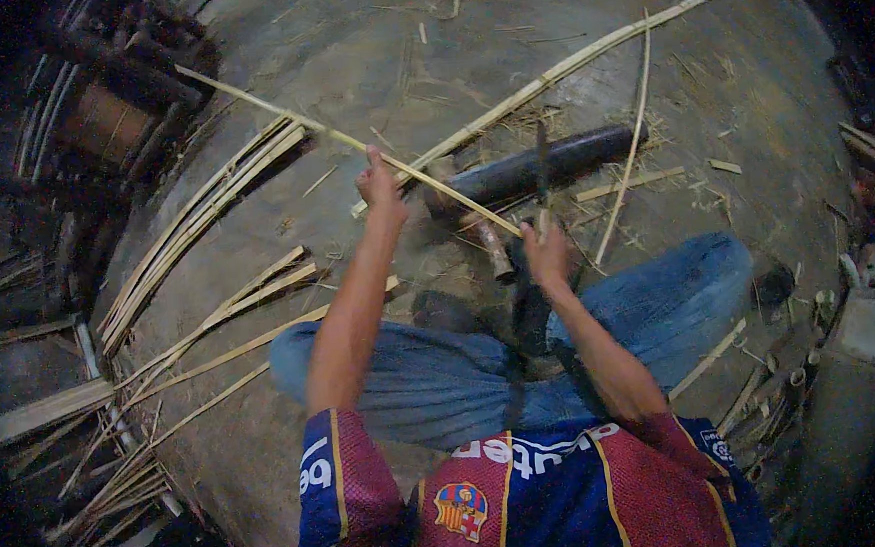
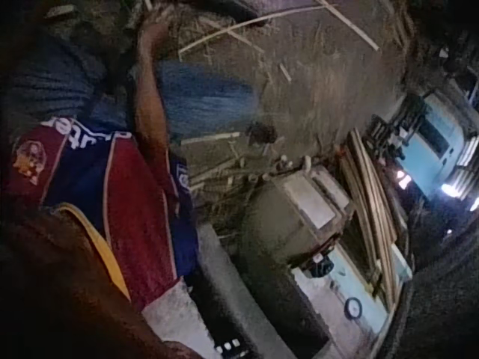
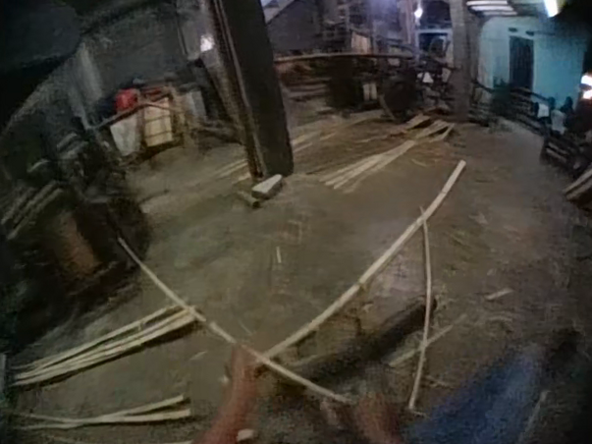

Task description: The person sits on the floor and uses a knife to split long bamboo strips into thinner pieces. They repeatedly position the strips on a curved support, shave the edges, and separate the split sections by hand.

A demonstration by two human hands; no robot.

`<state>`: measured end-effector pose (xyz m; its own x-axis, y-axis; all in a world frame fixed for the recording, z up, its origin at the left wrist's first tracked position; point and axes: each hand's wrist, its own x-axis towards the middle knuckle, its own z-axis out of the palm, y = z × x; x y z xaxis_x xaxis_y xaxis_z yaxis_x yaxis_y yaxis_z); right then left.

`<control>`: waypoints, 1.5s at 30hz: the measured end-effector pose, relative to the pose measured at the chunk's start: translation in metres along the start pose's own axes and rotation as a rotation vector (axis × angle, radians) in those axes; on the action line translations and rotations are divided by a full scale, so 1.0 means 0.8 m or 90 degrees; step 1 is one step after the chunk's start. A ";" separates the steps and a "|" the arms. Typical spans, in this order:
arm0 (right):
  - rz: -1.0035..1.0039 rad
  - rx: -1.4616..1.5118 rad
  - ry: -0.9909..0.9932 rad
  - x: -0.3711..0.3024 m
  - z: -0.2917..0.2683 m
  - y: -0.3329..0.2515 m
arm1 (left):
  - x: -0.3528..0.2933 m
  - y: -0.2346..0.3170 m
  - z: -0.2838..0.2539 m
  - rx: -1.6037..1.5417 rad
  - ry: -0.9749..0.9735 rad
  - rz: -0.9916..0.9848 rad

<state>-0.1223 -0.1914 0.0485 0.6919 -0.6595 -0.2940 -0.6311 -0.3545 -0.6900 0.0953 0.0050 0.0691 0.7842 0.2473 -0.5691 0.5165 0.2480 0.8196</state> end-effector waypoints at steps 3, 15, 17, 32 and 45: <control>-0.010 0.082 -0.007 -0.004 0.013 0.014 | -0.073 0.020 0.043 -0.173 -0.242 0.123; -0.121 0.214 0.118 0.032 0.000 0.020 | -0.049 -0.097 -0.002 0.693 -0.381 0.444; -0.140 0.117 0.098 0.017 -0.022 -0.009 | -0.043 -0.116 -0.018 0.748 -0.410 0.386; -0.257 0.232 -0.064 -0.013 -0.052 -0.100 | -0.053 -0.142 -0.037 0.744 -0.439 0.480; -0.173 0.098 -0.055 0.043 0.018 0.001 | -0.022 -0.131 -0.029 0.769 -0.521 0.241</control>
<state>-0.0938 -0.2045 0.0283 0.8593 -0.4931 -0.1357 -0.3633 -0.4018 -0.8406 0.0193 -0.0035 -0.0088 0.6912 -0.5590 -0.4579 -0.1103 -0.7079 0.6977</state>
